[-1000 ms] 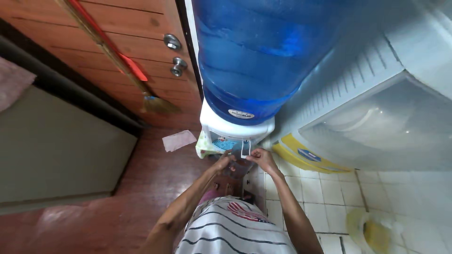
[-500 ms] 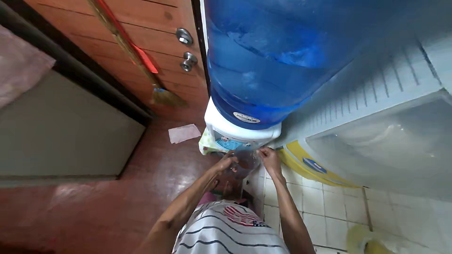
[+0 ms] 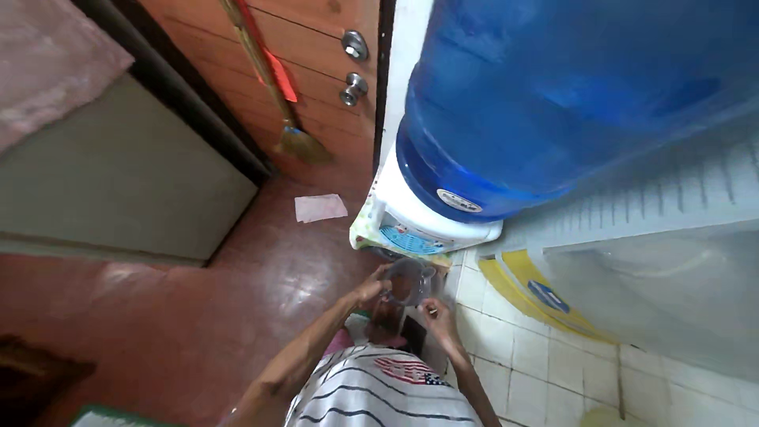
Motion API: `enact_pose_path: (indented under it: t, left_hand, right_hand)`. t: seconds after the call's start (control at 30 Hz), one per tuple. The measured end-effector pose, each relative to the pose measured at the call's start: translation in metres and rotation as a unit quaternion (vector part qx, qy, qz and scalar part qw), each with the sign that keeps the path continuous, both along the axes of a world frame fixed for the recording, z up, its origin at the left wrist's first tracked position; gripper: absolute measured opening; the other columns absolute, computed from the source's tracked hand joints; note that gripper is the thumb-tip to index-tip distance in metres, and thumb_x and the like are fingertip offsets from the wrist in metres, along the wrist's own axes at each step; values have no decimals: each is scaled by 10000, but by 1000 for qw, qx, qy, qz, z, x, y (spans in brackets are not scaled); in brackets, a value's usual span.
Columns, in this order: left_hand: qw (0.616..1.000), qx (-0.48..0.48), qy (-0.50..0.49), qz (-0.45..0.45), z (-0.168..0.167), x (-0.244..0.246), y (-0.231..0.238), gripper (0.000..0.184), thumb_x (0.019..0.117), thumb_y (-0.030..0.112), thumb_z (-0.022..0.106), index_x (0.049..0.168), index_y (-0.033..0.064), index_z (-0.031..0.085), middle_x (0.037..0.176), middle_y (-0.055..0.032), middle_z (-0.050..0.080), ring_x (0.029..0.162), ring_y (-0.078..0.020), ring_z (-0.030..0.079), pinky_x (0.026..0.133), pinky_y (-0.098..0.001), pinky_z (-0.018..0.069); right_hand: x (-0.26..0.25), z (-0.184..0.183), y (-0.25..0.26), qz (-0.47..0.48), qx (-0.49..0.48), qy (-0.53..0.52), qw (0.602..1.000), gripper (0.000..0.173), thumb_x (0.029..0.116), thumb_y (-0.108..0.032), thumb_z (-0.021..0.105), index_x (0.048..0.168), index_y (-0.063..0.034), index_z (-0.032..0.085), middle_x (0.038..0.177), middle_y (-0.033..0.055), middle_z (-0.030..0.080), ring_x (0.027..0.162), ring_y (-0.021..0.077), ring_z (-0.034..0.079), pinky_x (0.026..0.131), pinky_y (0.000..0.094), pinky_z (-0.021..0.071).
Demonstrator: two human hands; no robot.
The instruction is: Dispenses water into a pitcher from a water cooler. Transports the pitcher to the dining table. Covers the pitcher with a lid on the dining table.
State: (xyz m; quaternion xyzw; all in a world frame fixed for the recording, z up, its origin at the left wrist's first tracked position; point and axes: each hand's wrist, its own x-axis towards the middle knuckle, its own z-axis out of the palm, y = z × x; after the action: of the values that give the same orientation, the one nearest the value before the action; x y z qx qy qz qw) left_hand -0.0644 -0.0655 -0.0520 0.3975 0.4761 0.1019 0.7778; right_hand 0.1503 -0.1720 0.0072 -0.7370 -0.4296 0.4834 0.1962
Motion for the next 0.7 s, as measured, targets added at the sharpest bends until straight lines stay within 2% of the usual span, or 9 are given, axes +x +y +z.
enact_pose_path:
  t: [0.1, 0.2, 0.27, 0.3, 0.4, 0.5, 0.53, 0.63, 0.7]
  left_hand:
    - [999, -19, 11, 42, -4, -40, -26, 607, 1003, 94, 523, 1565, 157, 301, 1267, -163, 573, 852, -191, 621, 726, -367, 548]
    - [994, -39, 24, 104, 2, -89, -55, 600, 1019, 105, 508, 1575, 155, 285, 1265, -178, 584, 865, -212, 638, 737, -383, 558]
    - [988, -41, 24, 145, 0, -127, -75, 610, 1021, 109, 508, 1582, 158, 274, 1236, -183, 592, 842, -212, 635, 738, -390, 552]
    - [986, -40, 24, 163, -2, -147, -86, 615, 1021, 114, 517, 1584, 155, 273, 1220, -191, 601, 840, -220, 636, 745, -401, 552]
    - [973, -43, 13, 228, 3, -214, -116, 642, 1007, 124, 540, 1586, 158, 265, 1120, -155, 625, 785, -183, 618, 713, -372, 541]
    - [955, -44, 2, 295, 9, -282, -139, 619, 1021, 147, 530, 1583, 175, 272, 1123, -142, 616, 782, -169, 594, 705, -364, 525]
    - [947, -44, 0, 319, 8, -303, -146, 618, 1020, 149, 531, 1583, 184, 276, 1122, -138, 612, 774, -167, 588, 696, -363, 522]
    - [914, -42, -16, 403, 6, -363, -163, 633, 1008, 129, 536, 1577, 191, 264, 1118, -137, 606, 763, -175, 597, 678, -366, 531]
    - [899, -29, -8, 437, 6, -404, -169, 646, 1004, 137, 542, 1585, 189, 265, 1172, -164, 612, 794, -202, 618, 704, -392, 543]
  right_hand:
    - [-29, -8, 0, 68, -49, 26, 996, 281, 997, -179, 658, 1176, 37, 672, 1053, 188, 694, 881, 248, 689, 822, 411, 578]
    - [-63, -14, 9, 119, -85, 25, 989, 314, 1012, -231, 649, 1177, 35, 671, 1041, 182, 693, 854, 237, 680, 825, 409, 569]
    - [-93, -22, 19, 127, -83, 14, 988, 355, 1015, -274, 648, 1167, 46, 663, 985, 185, 688, 805, 239, 664, 787, 421, 560]
    - [-110, -26, 25, 129, -83, 10, 988, 387, 1011, -296, 655, 1201, 42, 649, 1010, 196, 689, 817, 252, 670, 784, 436, 564]
    - [-174, -32, 40, 161, -90, 33, 982, 532, 1015, -330, 646, 1408, 10, 536, 1255, 233, 654, 1030, 328, 687, 895, 497, 561]
    - [-256, -31, 51, 200, -82, 94, 972, 559, 1038, -278, 607, 1486, 21, 459, 1387, 244, 587, 1238, 357, 600, 1012, 530, 500]
    - [-286, -30, 52, 212, -79, 107, 968, 558, 1037, -261, 609, 1490, 26, 454, 1402, 241, 580, 1269, 352, 584, 1035, 533, 488]
    - [-371, -30, 59, 252, -66, 119, 958, 610, 1001, -219, 665, 1509, 27, 432, 1387, 254, 585, 1238, 348, 603, 1020, 513, 504]
    - [-425, -33, 71, 289, -69, 106, 949, 654, 978, -194, 697, 1528, 13, 410, 1412, 266, 560, 1243, 363, 596, 1022, 514, 505]
